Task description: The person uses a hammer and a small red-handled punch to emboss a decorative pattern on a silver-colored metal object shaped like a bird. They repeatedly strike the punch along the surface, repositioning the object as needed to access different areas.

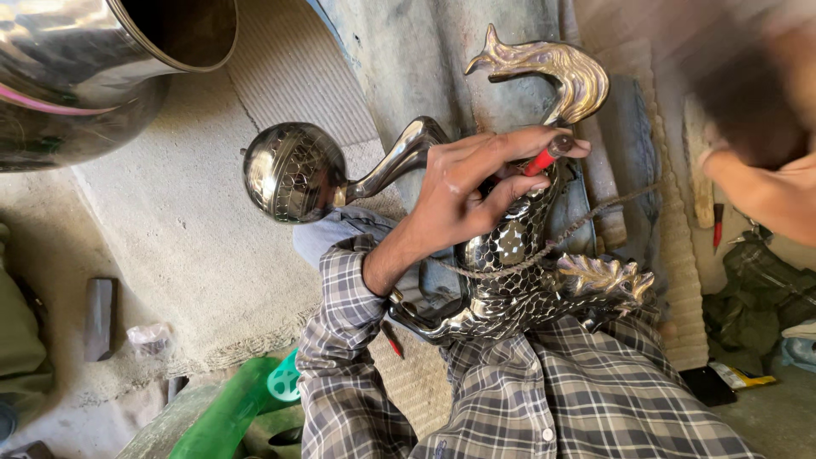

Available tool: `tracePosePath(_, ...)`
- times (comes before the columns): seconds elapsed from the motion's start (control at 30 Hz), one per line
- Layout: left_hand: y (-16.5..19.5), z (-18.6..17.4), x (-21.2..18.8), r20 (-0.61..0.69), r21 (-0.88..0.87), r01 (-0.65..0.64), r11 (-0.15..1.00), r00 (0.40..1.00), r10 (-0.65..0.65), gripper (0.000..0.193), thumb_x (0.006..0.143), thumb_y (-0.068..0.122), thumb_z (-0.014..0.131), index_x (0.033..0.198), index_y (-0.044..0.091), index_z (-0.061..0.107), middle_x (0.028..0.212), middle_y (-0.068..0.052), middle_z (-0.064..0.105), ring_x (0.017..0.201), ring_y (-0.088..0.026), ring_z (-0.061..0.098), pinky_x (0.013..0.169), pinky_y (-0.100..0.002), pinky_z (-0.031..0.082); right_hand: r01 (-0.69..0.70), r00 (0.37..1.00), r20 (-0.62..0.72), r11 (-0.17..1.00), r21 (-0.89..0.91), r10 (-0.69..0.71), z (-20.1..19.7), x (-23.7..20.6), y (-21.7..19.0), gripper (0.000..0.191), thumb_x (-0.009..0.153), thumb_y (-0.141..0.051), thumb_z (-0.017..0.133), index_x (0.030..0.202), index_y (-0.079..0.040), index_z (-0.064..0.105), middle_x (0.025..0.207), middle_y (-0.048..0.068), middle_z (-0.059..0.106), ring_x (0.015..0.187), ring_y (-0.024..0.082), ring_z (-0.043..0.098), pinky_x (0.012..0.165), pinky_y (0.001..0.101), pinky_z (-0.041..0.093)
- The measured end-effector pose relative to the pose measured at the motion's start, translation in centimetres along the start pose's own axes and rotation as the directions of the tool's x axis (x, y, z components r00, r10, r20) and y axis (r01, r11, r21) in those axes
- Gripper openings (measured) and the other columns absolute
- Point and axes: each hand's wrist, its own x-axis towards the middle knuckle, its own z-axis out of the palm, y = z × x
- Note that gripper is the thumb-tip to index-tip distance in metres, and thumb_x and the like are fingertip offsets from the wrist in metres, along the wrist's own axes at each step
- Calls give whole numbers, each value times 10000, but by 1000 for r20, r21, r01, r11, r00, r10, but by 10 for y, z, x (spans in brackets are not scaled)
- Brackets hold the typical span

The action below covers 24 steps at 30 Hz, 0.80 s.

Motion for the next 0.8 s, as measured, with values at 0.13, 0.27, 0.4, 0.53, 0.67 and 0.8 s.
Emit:
tracePosePath(0.13,-5,1,-2,-7,30,-21,999,1000,21,461,1012,92,759,1429,164,576,1246,46,740,974,-111,793,831,-262,659,140,986,-112,981,134,-125,0,-4,-19,766,827,14,609,1540,-9,329,967,75,596,793,133,617,697,259,504)
tracePosePath(0.27,-9,-1,-10,-12,39,31,999,999,-30,440,985,112,788,1383,157,608,1224,32,746,853,-89,761,715,-242,633,227,970,-78,973,-42,-230,-2,-2,-33,746,822,33,653,1513,18,374,1047,165,606,824,197,647,707,321,524)
tracePosePath(0.4,-14,-1,-14,-30,-108,191,976,980,-195,441,913,102,810,1312,105,623,1216,-31,785,721,-84,756,542,-237,556,134,987,-59,974,-180,-147,-6,-8,-11,599,892,8,690,1430,-2,427,1051,158,598,823,199,648,732,339,521)
tracePosePath(0.53,-13,-5,-14,-1,-46,-56,997,998,56,470,1004,99,786,1423,167,585,1284,24,733,1073,-142,780,741,-210,656,50,995,-64,960,-276,-70,-8,-14,39,511,905,21,690,1354,1,447,995,152,582,777,198,616,693,339,500)
tracePosePath(0.67,-9,-11,-14,30,-45,-37,998,999,38,475,1005,100,787,1430,162,584,1292,31,736,1063,-121,779,756,-213,681,-2,999,-44,958,-286,-11,-5,-28,65,424,919,35,691,1277,3,467,938,146,566,731,198,584,655,340,480)
tracePosePath(0.8,-7,-11,-15,35,-20,-38,999,999,39,466,996,108,790,1416,141,591,1251,23,742,999,-101,780,756,-249,641,43,998,-36,954,-297,-56,0,-29,54,340,933,48,691,1201,5,486,881,140,551,685,198,552,617,340,460)
